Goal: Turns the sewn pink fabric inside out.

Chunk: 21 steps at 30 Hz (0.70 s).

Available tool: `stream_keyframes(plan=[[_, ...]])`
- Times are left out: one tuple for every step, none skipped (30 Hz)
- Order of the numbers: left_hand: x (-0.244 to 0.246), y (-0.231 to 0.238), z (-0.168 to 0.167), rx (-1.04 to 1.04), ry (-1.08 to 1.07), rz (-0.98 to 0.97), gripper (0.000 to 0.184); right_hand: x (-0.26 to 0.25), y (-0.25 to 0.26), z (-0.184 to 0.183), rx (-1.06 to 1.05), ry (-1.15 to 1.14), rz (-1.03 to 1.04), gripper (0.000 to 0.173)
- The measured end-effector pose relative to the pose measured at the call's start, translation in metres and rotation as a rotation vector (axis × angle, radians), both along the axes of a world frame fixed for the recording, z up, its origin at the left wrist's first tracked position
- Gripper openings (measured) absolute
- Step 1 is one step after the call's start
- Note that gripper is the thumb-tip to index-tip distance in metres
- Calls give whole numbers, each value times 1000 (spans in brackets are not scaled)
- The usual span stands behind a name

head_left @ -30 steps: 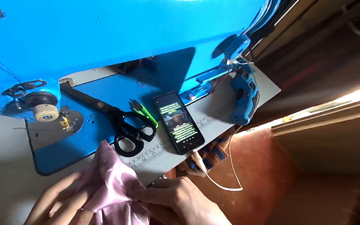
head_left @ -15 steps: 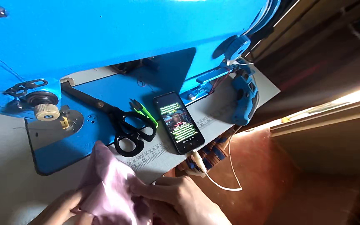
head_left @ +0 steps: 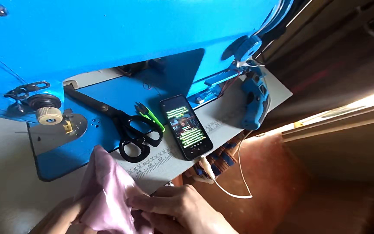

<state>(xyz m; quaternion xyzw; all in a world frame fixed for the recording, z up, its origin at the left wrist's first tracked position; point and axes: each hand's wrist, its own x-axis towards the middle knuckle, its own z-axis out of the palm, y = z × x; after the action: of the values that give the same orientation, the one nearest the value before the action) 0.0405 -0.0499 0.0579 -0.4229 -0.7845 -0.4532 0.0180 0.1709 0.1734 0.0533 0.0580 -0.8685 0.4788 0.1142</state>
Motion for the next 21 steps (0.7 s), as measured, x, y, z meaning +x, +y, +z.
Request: stream_keyframes(plan=[[0,0,1,7,2,-5,30,0,-1,0,2,-2,1,27],[0,1,1,14,2,-9,30,-1,-1,0,2,-4,1,27],[1,1,2,23,0,-8,29,-1,-1,0,2,-2,-4,28],[2,2,1,29,-4,-3,29,-2,-2,0,3,4,-11,27],[3,2,0,34,-10,3,28,-2,-3,0,-2,8,-18,27],[4,3,0,41,-15,10,27,-2,-3,0,-12,14,-23,27],[5,4,-1,48,-19,16,27,-3,-4,0,-24,20,-28,27],[6,5,-1,61,-22,20,26,-3,-4,1,-38,23,-29,27],[7,5,-2,70,-25,25,26,-3,-5,0,-51,29,-33,28],[9,6,-3,80,-31,31,26,-3,-6,0,-63,35,-38,28],[11,7,-5,93,-42,41,26,-3,-7,0,-77,41,-41,28],[13,8,-6,104,-57,51,25,-4,-8,0,-92,53,-47,27],[16,10,-7,121,-80,55,24,-5,-8,1,-101,69,-53,27],[20,13,-8,138,-107,54,23,-5,-9,1,-103,80,-61,27],[23,17,-8,158,-134,49,24,-6,-10,0,-98,88,-68,27],[25,20,-7,179,-155,33,27,-6,-10,-1,-87,95,-73,27],[26,23,-6,199,-179,9,30,-6,-11,-3,-79,103,-73,27],[26,25,-5,220,-199,-19,33,-6,-11,-4,-77,116,-74,27],[27,27,-4,239,-216,-40,36,-6,-11,-5,-82,128,-72,27],[27,28,-4,255,-230,-54,39,-6,-12,-5,-96,140,-72,26],[29,30,-5,274,-242,-62,43,-7,-13,-5,-116,147,-73,26]])
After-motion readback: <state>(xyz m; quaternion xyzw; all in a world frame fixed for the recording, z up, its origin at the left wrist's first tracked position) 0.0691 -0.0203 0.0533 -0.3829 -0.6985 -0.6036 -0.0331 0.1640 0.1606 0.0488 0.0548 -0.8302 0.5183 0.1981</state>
